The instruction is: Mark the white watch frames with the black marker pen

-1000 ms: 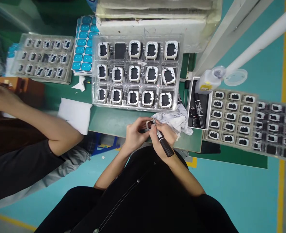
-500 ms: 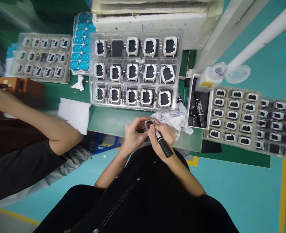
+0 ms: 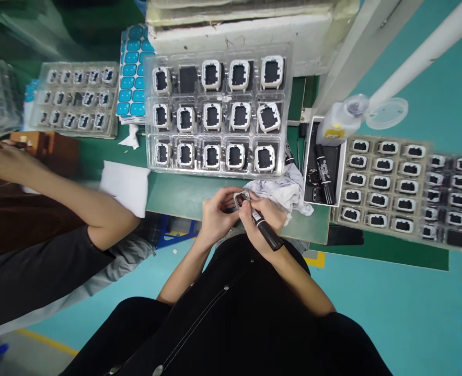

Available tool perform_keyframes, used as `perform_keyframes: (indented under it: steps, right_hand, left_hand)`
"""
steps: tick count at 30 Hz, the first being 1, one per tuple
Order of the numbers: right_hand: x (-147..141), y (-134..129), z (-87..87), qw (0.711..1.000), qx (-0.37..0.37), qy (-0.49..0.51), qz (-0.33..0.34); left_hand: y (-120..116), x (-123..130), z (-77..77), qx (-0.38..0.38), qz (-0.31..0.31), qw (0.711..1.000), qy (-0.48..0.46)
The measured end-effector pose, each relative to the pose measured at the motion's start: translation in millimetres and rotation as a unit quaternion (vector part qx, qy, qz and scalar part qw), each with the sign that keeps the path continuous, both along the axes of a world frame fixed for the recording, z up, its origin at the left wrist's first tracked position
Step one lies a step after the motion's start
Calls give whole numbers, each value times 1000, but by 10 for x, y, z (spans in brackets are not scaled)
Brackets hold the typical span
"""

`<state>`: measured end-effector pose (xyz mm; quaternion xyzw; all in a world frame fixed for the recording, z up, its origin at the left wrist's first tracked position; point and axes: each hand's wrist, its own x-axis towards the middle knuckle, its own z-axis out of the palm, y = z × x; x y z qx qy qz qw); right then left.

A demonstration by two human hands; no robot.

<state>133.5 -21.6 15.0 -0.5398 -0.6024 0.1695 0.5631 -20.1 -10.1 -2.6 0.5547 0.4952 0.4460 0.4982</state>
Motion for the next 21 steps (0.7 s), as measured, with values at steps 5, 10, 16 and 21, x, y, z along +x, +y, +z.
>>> perform_keyframes:
  steps: [5, 10, 16, 21]
  right_hand:
    - [-21, -16, -34, 1000, 12, 14, -7]
    - [-27, -21, -51, 1000, 4, 12, -10]
    - [-9, -13, -36, 1000, 13, 12, 0]
    - [3, -4, -24, 999, -2, 31, -5]
  left_hand:
    - [22, -1, 9, -9, -1, 1000, -6]
    - [20, -1, -17, 1, -3, 1000, -1]
    - [18, 0, -28, -2, -1, 1000, -6]
    - [31, 11, 16, -3, -4, 1000, -21]
